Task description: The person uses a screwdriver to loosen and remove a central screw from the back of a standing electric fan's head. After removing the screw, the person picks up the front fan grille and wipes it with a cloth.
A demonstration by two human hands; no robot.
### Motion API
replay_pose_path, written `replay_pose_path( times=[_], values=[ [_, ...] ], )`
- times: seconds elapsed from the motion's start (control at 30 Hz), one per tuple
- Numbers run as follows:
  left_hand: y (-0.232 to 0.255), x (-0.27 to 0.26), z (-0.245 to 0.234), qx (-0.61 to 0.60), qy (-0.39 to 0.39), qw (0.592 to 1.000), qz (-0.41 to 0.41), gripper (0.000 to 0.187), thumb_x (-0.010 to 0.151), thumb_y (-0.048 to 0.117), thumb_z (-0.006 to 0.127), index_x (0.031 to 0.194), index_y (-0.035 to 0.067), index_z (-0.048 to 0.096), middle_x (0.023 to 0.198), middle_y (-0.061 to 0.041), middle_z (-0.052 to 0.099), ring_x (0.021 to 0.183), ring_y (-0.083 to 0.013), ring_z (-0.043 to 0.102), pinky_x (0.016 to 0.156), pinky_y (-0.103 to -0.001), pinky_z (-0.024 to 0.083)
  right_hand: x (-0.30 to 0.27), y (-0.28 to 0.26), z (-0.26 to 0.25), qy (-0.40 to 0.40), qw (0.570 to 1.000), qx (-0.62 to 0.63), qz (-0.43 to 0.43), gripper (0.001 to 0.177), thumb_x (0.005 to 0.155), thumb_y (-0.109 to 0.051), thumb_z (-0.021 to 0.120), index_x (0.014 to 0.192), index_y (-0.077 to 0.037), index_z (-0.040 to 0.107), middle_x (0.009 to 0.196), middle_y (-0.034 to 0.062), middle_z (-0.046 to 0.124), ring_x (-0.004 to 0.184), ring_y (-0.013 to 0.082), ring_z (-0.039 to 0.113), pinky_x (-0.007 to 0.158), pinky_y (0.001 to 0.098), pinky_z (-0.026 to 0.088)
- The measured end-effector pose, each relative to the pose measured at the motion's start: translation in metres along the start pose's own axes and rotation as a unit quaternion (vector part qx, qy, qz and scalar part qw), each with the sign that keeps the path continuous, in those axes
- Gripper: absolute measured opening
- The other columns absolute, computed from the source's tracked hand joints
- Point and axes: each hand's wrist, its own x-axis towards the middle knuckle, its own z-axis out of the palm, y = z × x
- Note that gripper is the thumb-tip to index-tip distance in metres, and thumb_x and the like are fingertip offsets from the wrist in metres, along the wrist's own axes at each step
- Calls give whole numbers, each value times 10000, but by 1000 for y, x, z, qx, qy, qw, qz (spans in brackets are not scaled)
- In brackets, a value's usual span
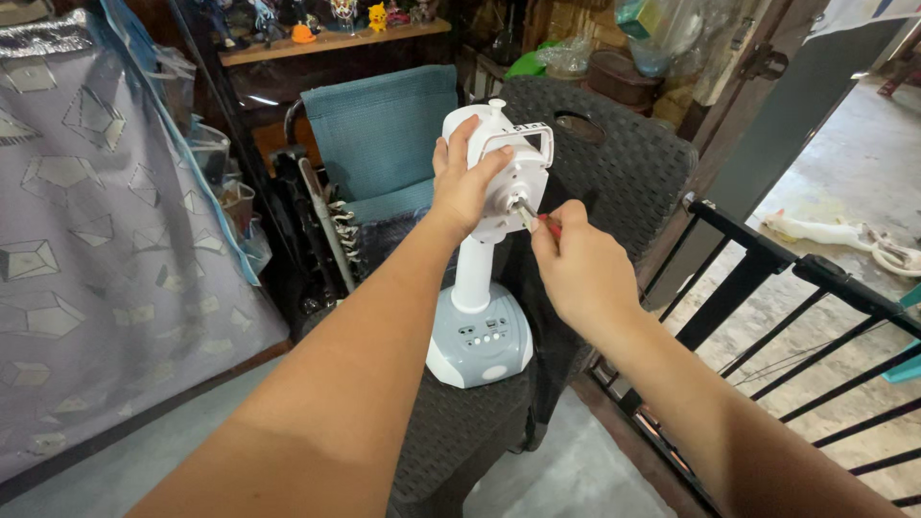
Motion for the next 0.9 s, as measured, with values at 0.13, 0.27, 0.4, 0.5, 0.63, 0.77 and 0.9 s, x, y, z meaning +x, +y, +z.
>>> replay_pose_path(
  times=[0.13,0.27,0.4,0.5,0.63,0.77,0.9],
  values=[
    [-2,0,1,0,7,1000,10,823,775,556,711,1521,370,415,1672,-265,72,1469,-441,358,1151,-432,379,1,-1,7,-9,1000,-23,14,358,1022,-411,518,1062,-57,556,823,237,711,804,465,691,733,566,525],
    [-1,-1,1,6,8,1000,9,823,774,558,714,1519,379,413,1674,-257,82,1472,-438,357,1156,-432,371,1,-2,11,1,1000,-23,7,349,1028,-403,510,1059,-56,540,814,233,710,794,467,688,721,573,522],
    [2,-4,1,4,6,1000,-6,824,765,559,710,1515,394,411,1680,-243,63,1457,-437,374,1153,-431,375,0,-3,12,-8,999,-42,6,339,1028,-400,503,1056,-63,525,786,222,708,772,462,688,710,575,523],
    [4,-5,1,10,9,1000,-6,819,772,564,708,1515,395,408,1687,-233,64,1456,-443,375,1152,-434,372,-1,-4,12,-13,998,-66,-4,333,1034,-395,492,1049,-63,507,760,212,703,742,454,690,690,575,524],
    [4,-6,1,7,7,1000,-8,819,764,564,707,1509,398,408,1688,-229,61,1447,-452,380,1142,-438,387,-2,-6,11,-11,995,-98,-18,326,1053,-381,474,1039,-55,485,732,199,699,706,443,689,657,571,524],
    [2,-6,1,19,15,1000,1,813,773,566,714,1511,400,418,1689,-234,77,1459,-463,359,1148,-450,375,-2,-7,9,-15,993,-115,-26,320,1054,-375,472,1043,-54,473,716,186,699,674,433,688,629,562,526],
    [2,-4,2,9,7,1000,-10,806,768,575,704,1502,406,416,1686,-231,63,1443,-473,375,1127,-450,404,-1,-7,7,4,989,-136,-51,297,1047,-356,491,1040,-59,478,739,184,697,664,434,684,603,558,526]
  ],
)
